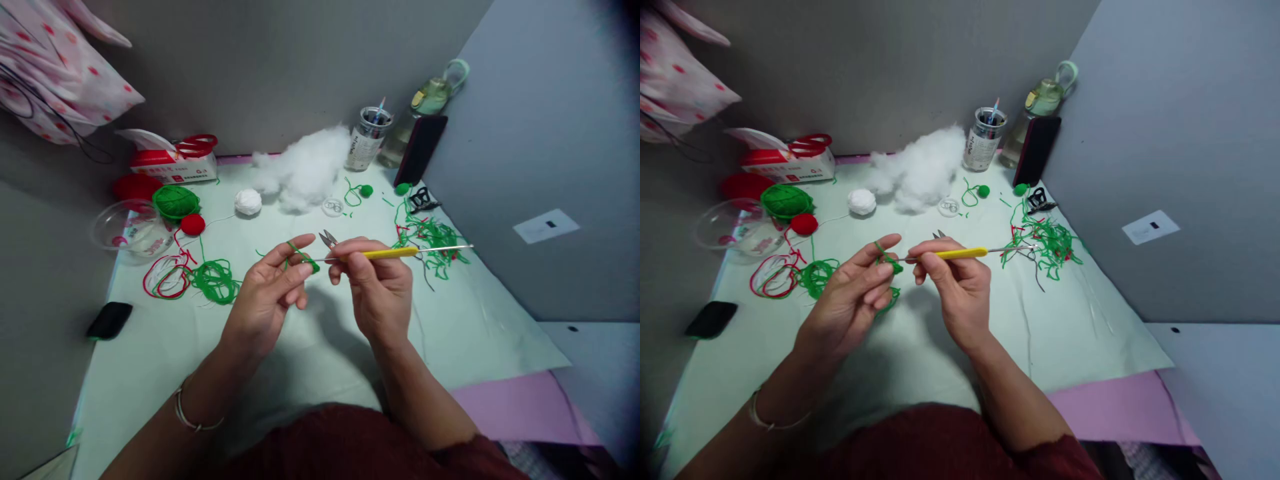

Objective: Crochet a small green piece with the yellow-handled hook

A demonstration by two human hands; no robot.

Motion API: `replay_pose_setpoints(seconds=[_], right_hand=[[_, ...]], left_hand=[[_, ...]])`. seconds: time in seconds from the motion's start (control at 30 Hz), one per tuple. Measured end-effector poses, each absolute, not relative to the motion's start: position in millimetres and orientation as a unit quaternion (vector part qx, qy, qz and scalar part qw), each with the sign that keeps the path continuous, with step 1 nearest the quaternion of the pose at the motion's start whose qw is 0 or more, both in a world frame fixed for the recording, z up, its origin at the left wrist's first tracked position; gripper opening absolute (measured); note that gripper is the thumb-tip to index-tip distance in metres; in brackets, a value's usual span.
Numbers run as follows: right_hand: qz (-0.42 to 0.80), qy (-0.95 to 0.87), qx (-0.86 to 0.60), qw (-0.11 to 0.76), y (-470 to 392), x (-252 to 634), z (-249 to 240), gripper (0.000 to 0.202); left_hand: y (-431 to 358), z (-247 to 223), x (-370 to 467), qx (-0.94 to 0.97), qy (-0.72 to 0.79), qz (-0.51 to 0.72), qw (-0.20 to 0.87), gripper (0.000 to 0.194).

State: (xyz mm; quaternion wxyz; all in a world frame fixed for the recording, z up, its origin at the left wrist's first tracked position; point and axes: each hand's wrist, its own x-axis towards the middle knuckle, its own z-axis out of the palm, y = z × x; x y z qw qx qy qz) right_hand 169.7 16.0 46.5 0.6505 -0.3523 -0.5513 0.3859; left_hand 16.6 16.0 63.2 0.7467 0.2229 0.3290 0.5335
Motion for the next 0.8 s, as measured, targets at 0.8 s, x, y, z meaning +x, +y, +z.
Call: replay_pose_setpoints(seconds=[0.8], right_hand=[[0.572, -0.388, -0.331, 0.642, 23.2, 171.8, 51.5, 0.021]], left_hand=[[16.4, 68.7, 7.3, 0.214, 0.265, 0.458, 0.821, 0.034]])
